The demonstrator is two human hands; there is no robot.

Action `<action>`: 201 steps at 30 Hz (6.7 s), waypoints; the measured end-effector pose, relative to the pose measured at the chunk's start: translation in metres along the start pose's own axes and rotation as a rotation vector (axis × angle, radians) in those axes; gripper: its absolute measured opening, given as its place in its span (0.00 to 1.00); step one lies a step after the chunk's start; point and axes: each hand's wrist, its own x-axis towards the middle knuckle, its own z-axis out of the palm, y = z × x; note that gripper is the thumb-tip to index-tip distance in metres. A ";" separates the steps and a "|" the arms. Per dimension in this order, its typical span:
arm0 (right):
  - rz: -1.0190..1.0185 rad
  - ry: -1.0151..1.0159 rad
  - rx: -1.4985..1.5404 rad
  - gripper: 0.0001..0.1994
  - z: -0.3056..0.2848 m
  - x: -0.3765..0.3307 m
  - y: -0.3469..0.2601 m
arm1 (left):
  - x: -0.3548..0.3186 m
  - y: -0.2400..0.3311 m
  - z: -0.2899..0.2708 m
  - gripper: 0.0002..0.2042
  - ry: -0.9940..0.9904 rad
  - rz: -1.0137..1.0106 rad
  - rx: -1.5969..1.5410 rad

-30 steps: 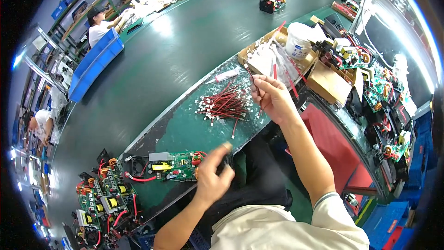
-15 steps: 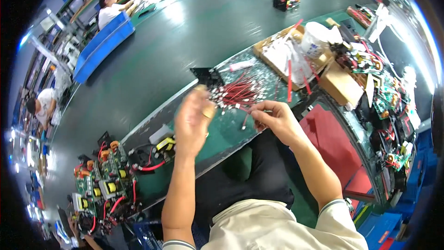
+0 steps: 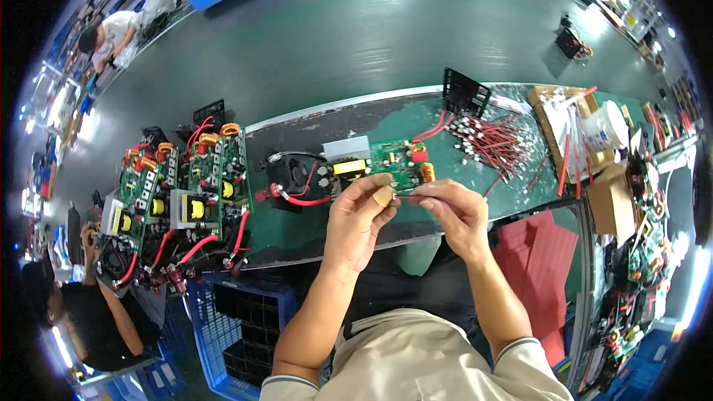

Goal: Assemble electronic components onto a printed circuit board, including attaching fans and applying adhesive.

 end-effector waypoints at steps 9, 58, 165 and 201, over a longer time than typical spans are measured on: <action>0.086 0.068 -0.426 0.06 0.013 0.055 0.011 | -0.004 0.045 -0.011 0.19 0.026 0.903 1.651; -0.141 -0.221 -0.566 0.06 0.020 0.097 0.046 | 0.027 0.038 0.019 0.27 -0.009 0.544 2.148; 0.577 0.083 0.100 0.11 -0.033 0.017 -0.004 | 0.071 -0.005 0.066 0.18 -0.117 0.720 1.748; 0.737 0.472 -0.061 0.11 -0.032 -0.036 0.013 | 0.075 0.021 0.047 0.12 -0.513 0.625 1.399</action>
